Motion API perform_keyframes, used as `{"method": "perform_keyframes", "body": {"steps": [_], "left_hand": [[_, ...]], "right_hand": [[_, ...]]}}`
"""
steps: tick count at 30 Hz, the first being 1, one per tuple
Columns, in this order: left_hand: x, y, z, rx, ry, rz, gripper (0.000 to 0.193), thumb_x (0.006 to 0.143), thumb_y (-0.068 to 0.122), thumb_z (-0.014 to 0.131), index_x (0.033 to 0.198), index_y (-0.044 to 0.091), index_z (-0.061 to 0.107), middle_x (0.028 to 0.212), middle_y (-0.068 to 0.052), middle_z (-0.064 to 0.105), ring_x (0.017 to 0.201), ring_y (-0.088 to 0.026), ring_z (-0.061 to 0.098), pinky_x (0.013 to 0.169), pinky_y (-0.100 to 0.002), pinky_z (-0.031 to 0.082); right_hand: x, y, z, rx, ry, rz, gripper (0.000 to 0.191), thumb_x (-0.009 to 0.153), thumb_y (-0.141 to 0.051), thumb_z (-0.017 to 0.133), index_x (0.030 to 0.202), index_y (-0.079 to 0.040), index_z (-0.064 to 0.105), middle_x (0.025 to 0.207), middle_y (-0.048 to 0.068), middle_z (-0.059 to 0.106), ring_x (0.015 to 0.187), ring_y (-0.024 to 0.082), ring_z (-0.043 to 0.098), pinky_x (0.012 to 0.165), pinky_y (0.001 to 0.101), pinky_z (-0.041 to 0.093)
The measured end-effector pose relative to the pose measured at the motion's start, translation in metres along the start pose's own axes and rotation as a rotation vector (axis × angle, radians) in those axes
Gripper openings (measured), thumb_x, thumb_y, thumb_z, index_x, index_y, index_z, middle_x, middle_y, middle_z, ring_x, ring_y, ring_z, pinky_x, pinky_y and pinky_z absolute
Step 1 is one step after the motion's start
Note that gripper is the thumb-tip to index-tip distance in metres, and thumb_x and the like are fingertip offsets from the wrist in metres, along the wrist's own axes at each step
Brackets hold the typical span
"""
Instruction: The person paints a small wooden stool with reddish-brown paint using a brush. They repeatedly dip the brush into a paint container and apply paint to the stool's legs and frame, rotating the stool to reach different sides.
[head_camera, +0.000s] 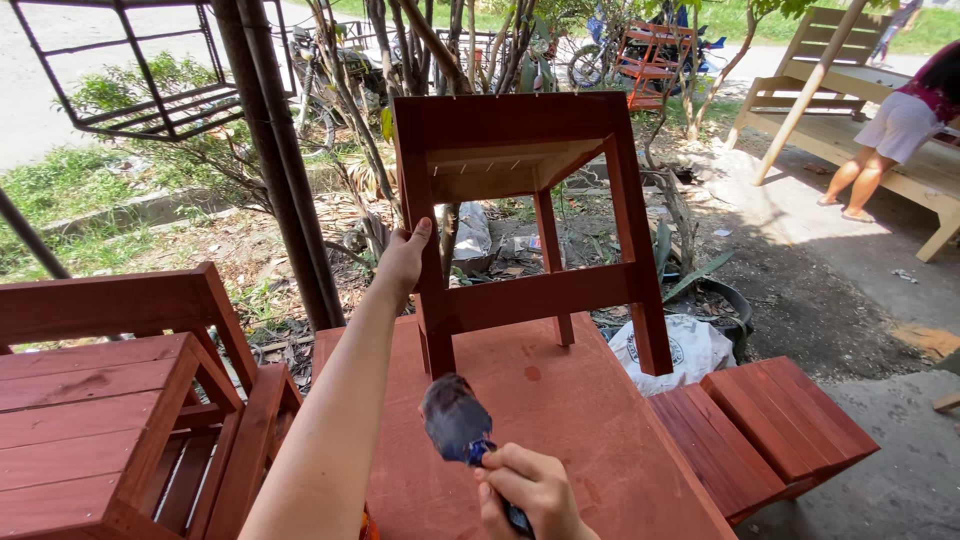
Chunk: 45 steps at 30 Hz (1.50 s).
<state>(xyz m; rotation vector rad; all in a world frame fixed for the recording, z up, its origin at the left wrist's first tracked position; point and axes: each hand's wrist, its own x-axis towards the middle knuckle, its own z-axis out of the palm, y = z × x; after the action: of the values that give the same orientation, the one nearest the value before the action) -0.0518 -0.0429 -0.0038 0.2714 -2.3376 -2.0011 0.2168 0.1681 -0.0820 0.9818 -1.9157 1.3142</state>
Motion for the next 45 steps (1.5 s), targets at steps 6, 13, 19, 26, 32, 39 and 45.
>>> {"method": "perform_keyframes", "body": {"steps": [6, 13, 19, 26, 32, 39, 45], "left_hand": [[0.013, -0.007, -0.022, 0.007, 0.029, 0.064, 0.079, 0.097, 0.068, 0.045, 0.146, 0.006, 0.041, 0.146, -0.017, 0.051, 0.134, -0.033, 0.047, 0.109, -0.049, 0.039], [0.02, -0.004, -0.034, 0.025, 0.09, 0.114, 0.079, 0.097, 0.067, 0.042, 0.146, 0.004, 0.042, 0.147, -0.021, 0.054, 0.137, -0.038, 0.049, 0.112, -0.049, 0.039], [0.035, -0.006, -0.04, 0.058, 0.123, 0.126, 0.079, 0.1, 0.066, 0.038, 0.148, 0.004, 0.038, 0.148, -0.022, 0.05, 0.138, -0.039, 0.046, 0.111, -0.05, 0.038], [0.038, -0.012, -0.048, 0.061, 0.121, 0.16, 0.077, 0.1, 0.066, 0.039, 0.142, 0.001, 0.044, 0.14, -0.024, 0.057, 0.131, -0.038, 0.054, 0.109, -0.047, 0.041], [0.029, -0.006, -0.056, 0.036, 0.108, 0.167, 0.076, 0.099, 0.065, 0.039, 0.141, 0.003, 0.046, 0.139, -0.021, 0.058, 0.129, -0.036, 0.055, 0.108, -0.047, 0.042], [0.021, 0.008, -0.058, 0.094, 0.103, 0.139, 0.078, 0.099, 0.066, 0.036, 0.148, 0.005, 0.04, 0.148, -0.023, 0.051, 0.139, -0.04, 0.047, 0.112, -0.049, 0.038], [0.022, 0.006, -0.054, 0.059, 0.107, 0.162, 0.079, 0.1, 0.065, 0.037, 0.149, 0.003, 0.039, 0.15, -0.023, 0.051, 0.14, -0.039, 0.048, 0.115, -0.047, 0.038]], "right_hand": [[-0.006, -0.005, -0.036, -0.203, 0.226, 0.11, 0.008, 0.079, -0.005, 0.071, 0.072, -0.001, 0.071, 0.075, 0.008, 0.072, 0.059, 0.016, 0.074, 0.053, 0.0285, 0.059], [0.037, 0.01, -0.062, -0.854, 0.01, -0.11, 0.012, 0.086, -0.009, 0.069, 0.083, 0.002, 0.069, 0.094, 0.012, 0.068, 0.08, 0.027, 0.071, 0.068, 0.036, 0.059], [0.058, 0.075, -0.053, -1.061, -0.225, -0.2, 0.017, 0.083, -0.007, 0.069, 0.07, 0.0, 0.061, 0.083, 0.012, 0.059, 0.067, 0.025, 0.065, 0.055, 0.0353, 0.056], [0.054, 0.109, -0.027, -1.201, -0.253, -0.231, 0.012, 0.073, -0.011, 0.071, 0.069, -0.002, 0.062, 0.093, 0.011, 0.061, 0.061, 0.024, 0.062, 0.05, 0.034, 0.054], [0.028, 0.1, -0.01, -1.259, -0.319, -0.053, 0.022, 0.081, -0.02, 0.072, 0.07, -0.002, 0.065, 0.084, 0.01, 0.056, 0.059, 0.024, 0.062, 0.044, 0.0337, 0.054], [0.0, 0.066, -0.004, -1.077, -0.269, 0.103, 0.023, 0.081, -0.018, 0.073, 0.067, -0.002, 0.065, 0.083, 0.01, 0.056, 0.053, 0.024, 0.062, 0.047, 0.0343, 0.055], [0.041, 0.062, -0.019, -1.062, -0.244, -0.151, 0.019, 0.082, -0.012, 0.072, 0.069, 0.0, 0.065, 0.087, 0.012, 0.059, 0.059, 0.024, 0.063, 0.046, 0.0315, 0.054]]}}
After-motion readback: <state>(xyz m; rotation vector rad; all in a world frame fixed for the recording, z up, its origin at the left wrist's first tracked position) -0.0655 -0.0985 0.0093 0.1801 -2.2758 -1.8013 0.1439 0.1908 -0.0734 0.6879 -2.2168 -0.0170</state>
